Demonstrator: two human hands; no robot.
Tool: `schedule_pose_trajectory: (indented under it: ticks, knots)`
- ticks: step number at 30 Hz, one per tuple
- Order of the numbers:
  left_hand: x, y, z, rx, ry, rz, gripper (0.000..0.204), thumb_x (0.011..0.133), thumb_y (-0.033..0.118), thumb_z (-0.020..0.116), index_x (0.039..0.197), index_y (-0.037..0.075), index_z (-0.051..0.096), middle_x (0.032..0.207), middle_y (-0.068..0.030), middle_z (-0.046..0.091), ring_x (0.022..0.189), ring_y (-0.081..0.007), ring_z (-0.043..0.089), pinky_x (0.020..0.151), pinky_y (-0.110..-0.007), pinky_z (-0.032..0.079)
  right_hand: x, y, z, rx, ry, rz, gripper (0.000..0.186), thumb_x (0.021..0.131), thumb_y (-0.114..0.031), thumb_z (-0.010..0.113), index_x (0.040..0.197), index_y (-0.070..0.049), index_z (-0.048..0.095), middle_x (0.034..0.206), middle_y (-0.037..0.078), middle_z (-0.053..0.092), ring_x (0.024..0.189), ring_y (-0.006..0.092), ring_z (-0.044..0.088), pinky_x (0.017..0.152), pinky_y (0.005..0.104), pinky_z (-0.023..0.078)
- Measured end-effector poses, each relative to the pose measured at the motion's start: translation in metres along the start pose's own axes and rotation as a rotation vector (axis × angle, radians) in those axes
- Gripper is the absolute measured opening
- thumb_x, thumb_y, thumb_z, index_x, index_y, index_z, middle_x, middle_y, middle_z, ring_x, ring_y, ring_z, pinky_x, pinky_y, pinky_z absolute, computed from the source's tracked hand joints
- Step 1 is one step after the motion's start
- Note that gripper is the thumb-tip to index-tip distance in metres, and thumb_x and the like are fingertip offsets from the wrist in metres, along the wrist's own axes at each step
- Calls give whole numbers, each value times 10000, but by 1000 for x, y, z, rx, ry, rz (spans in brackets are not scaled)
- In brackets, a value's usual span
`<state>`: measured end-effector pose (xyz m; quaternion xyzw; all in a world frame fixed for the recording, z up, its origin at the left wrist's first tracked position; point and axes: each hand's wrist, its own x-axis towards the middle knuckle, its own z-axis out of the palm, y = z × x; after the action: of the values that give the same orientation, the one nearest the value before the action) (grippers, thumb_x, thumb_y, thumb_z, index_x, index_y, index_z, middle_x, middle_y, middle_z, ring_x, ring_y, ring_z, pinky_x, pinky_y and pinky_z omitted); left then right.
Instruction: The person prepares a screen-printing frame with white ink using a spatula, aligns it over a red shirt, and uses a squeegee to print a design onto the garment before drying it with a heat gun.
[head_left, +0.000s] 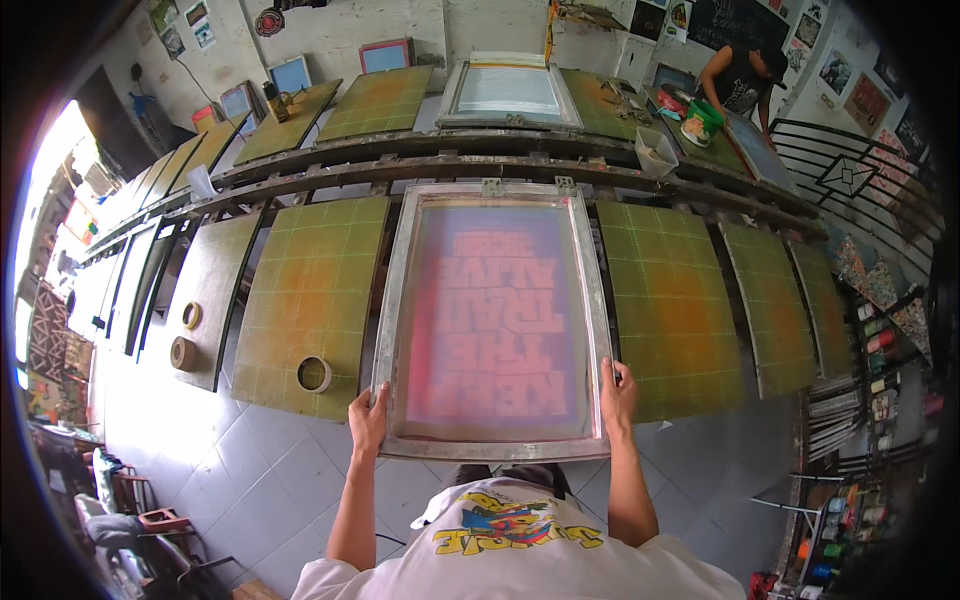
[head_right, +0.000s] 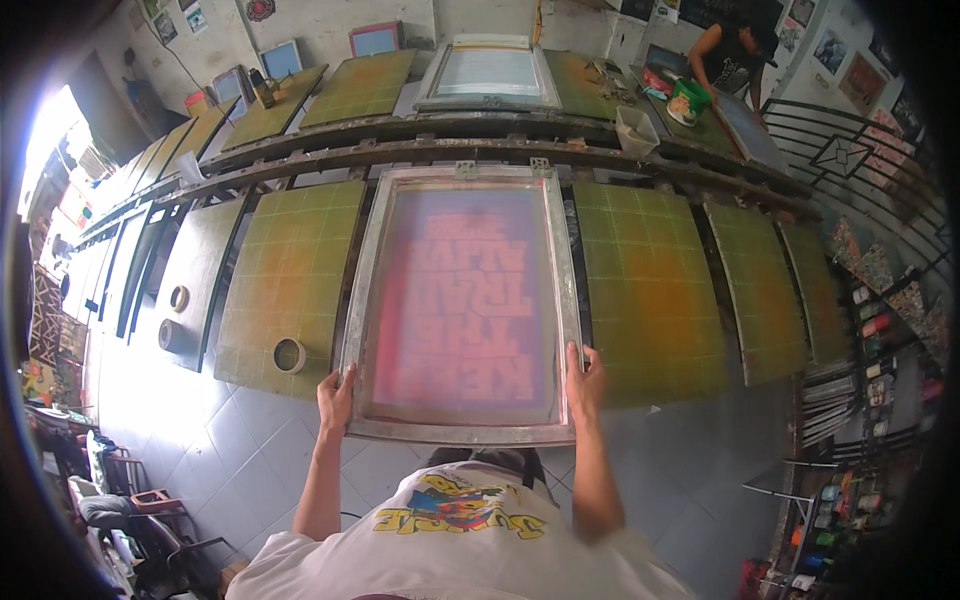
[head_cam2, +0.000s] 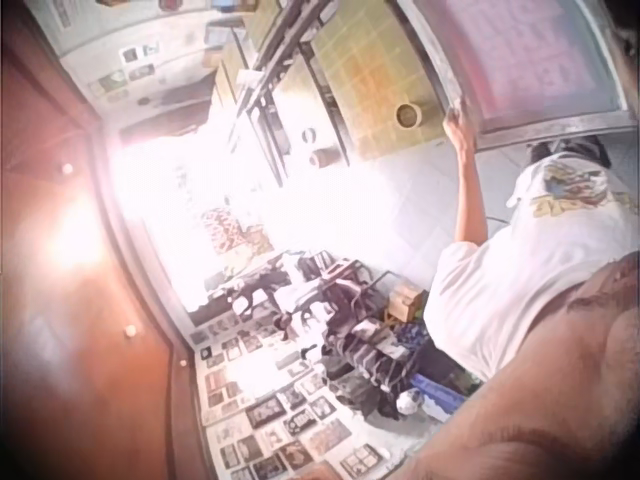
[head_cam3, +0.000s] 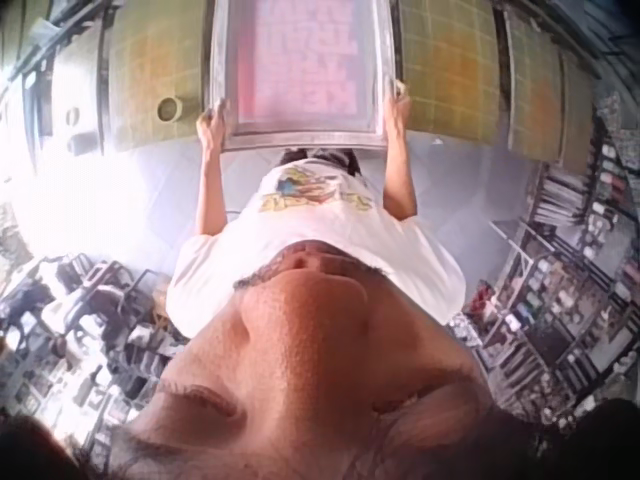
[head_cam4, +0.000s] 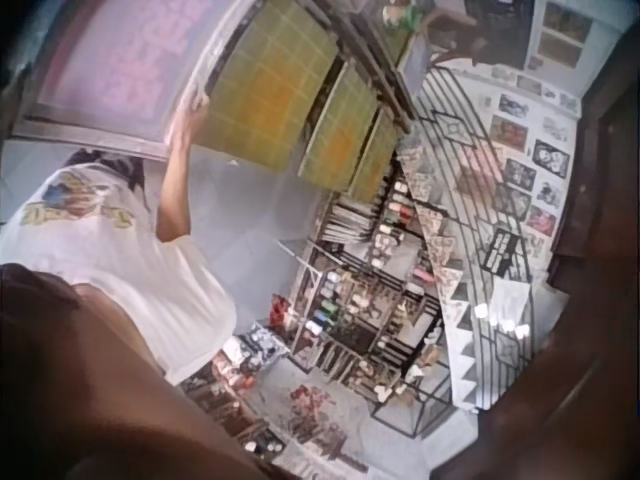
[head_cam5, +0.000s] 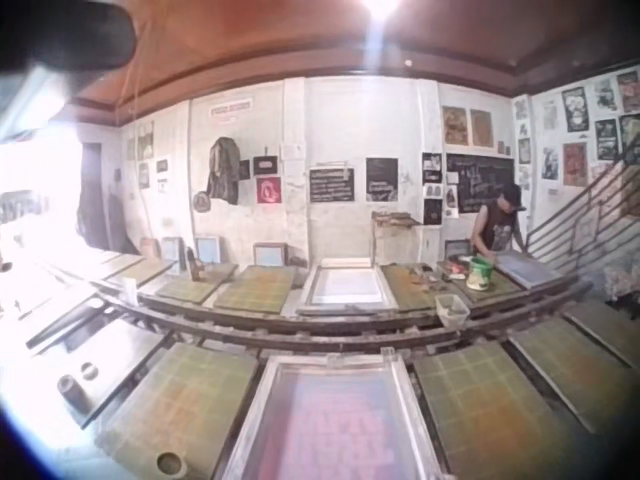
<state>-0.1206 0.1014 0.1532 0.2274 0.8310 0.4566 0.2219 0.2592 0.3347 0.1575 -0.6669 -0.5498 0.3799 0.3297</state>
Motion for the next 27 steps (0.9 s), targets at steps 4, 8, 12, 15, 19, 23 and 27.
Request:
schedule_pose_trajectory:
  ticks: [4,8,12,15,19,23,27]
  knots:
    - [23,9,0,11,-8,-12,494,970,431,688,764,-10,605,589,25,382,590,-75,332,520,-328,278,14,5,16,21,26,-27,665,959,-548,660,1262,43,643,1242,258,659,1150,349,624,1006,426,467]
    - [39,0,-4,44,-17,63,476,964,429,692,827,-24,645,592,-4,448,596,-92,370,532,-336,326,16,5,22,44,10,-9,682,975,-554,633,1272,60,629,1259,248,645,1154,331,608,1013,420,455]
    - [40,-10,7,39,0,85,490,954,443,698,1008,-44,709,650,-85,591,630,-130,486,599,-357,431,17,4,20,2,-17,-5,722,981,-592,603,1283,64,620,1266,231,632,1129,289,590,1015,395,440]
    - [46,-29,12,107,-56,15,639,941,467,707,1246,-92,662,802,-170,703,758,-160,621,729,-347,507,26,36,35,-122,68,-133,648,991,-496,637,1335,52,597,1240,228,654,1113,305,616,997,397,459]
    - [50,-37,21,-9,-117,-56,589,976,424,682,1313,-57,647,955,-175,747,876,-143,652,812,-319,506,22,34,49,-119,195,-320,579,1001,-362,658,1412,32,551,1252,221,673,1095,298,653,972,405,491]
    - [54,-37,26,-282,-158,-79,496,1027,349,632,1357,-21,633,1083,-167,748,991,-168,664,878,-325,495,14,22,44,-75,247,-294,468,1008,-279,651,1379,-1,580,1287,206,632,1077,296,658,948,406,515]
    - [70,-10,49,-208,232,199,394,1059,255,582,1353,-1,638,1160,-149,715,1097,-231,650,961,-346,486,-19,1,22,-125,245,-542,388,988,-176,668,1335,-18,598,1349,187,581,1116,320,637,957,424,515]
